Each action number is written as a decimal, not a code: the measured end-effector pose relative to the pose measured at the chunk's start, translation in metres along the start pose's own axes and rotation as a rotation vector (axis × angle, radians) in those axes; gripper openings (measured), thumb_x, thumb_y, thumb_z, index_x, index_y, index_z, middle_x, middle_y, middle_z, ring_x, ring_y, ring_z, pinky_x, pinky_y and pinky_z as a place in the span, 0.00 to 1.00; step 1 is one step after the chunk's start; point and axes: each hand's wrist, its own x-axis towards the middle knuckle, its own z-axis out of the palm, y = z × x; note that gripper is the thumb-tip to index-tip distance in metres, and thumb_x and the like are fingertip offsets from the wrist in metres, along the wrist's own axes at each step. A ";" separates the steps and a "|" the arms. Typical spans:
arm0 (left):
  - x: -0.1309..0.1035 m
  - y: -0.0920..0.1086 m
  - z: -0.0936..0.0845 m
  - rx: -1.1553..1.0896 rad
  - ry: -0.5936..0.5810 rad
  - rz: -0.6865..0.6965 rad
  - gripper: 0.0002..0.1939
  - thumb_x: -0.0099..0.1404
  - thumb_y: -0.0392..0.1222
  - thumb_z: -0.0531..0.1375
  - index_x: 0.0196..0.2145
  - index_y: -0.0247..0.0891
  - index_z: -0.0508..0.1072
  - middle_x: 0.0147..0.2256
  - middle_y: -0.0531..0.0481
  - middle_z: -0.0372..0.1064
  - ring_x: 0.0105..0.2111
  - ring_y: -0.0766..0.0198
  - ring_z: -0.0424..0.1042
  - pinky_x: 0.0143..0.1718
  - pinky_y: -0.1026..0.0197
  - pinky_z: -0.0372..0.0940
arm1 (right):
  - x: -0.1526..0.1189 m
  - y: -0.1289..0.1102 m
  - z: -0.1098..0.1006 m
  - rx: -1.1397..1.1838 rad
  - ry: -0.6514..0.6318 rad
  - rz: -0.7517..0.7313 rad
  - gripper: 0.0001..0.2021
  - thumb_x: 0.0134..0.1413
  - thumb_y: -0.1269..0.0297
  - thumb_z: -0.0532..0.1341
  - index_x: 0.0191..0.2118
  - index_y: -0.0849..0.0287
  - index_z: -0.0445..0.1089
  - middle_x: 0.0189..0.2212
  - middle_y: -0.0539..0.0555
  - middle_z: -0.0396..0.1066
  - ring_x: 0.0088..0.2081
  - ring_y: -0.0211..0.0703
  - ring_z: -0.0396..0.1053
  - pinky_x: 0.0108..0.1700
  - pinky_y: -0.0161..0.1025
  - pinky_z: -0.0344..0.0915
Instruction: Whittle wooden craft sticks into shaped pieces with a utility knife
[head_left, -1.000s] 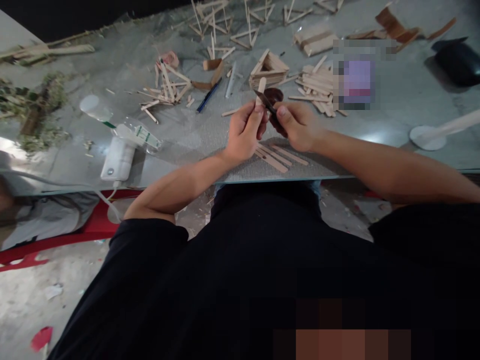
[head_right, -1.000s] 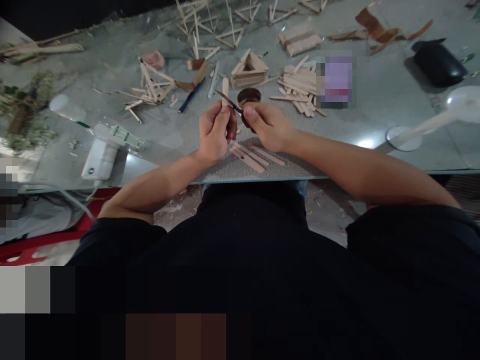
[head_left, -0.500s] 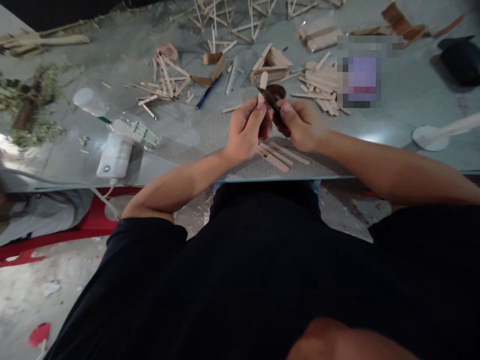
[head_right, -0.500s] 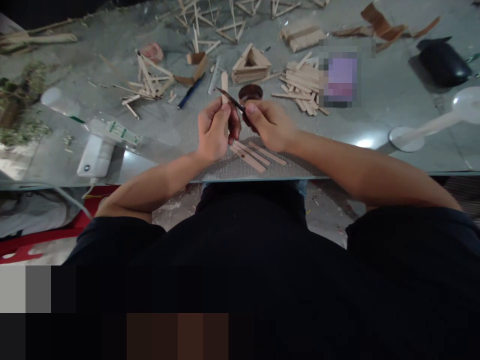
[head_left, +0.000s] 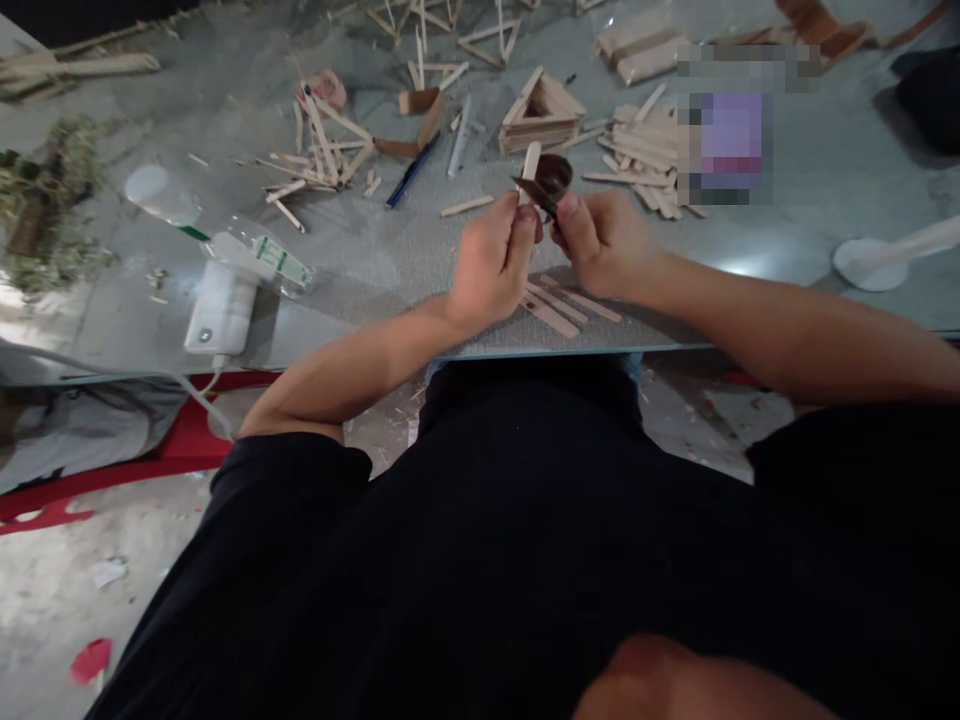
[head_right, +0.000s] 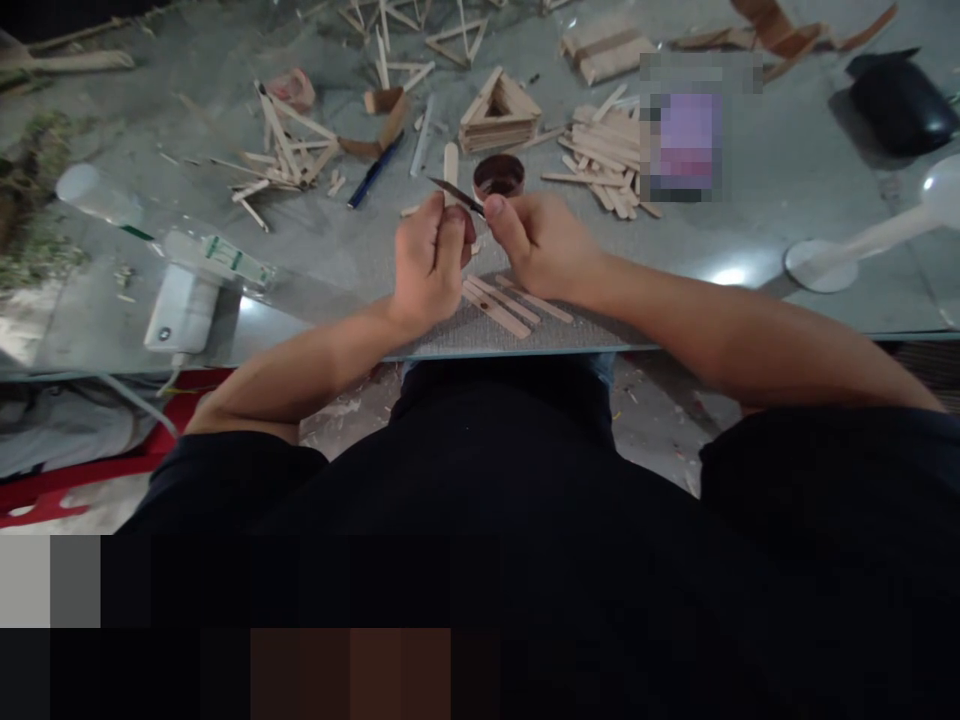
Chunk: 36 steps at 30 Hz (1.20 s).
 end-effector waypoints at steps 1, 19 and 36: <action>0.002 -0.002 -0.002 0.049 -0.032 0.034 0.27 0.72 0.73 0.65 0.30 0.48 0.70 0.22 0.56 0.63 0.26 0.61 0.65 0.35 0.54 0.61 | 0.000 -0.001 0.000 -0.010 0.005 0.004 0.41 0.73 0.22 0.43 0.27 0.55 0.61 0.21 0.50 0.55 0.25 0.40 0.51 0.30 0.46 0.48; 0.005 -0.017 -0.011 0.572 -0.041 0.130 0.37 0.75 0.82 0.43 0.44 0.48 0.72 0.24 0.51 0.64 0.25 0.56 0.66 0.35 0.50 0.62 | 0.000 -0.011 0.001 -0.061 0.007 0.022 0.38 0.71 0.21 0.46 0.26 0.51 0.57 0.22 0.52 0.54 0.28 0.46 0.51 0.32 0.49 0.52; 0.014 -0.026 0.007 -0.003 0.055 0.008 0.32 0.75 0.80 0.51 0.30 0.50 0.67 0.21 0.55 0.59 0.24 0.63 0.52 0.29 0.54 0.53 | 0.007 -0.014 0.005 0.134 0.098 -0.014 0.40 0.72 0.20 0.44 0.25 0.53 0.58 0.22 0.52 0.55 0.28 0.44 0.53 0.32 0.47 0.48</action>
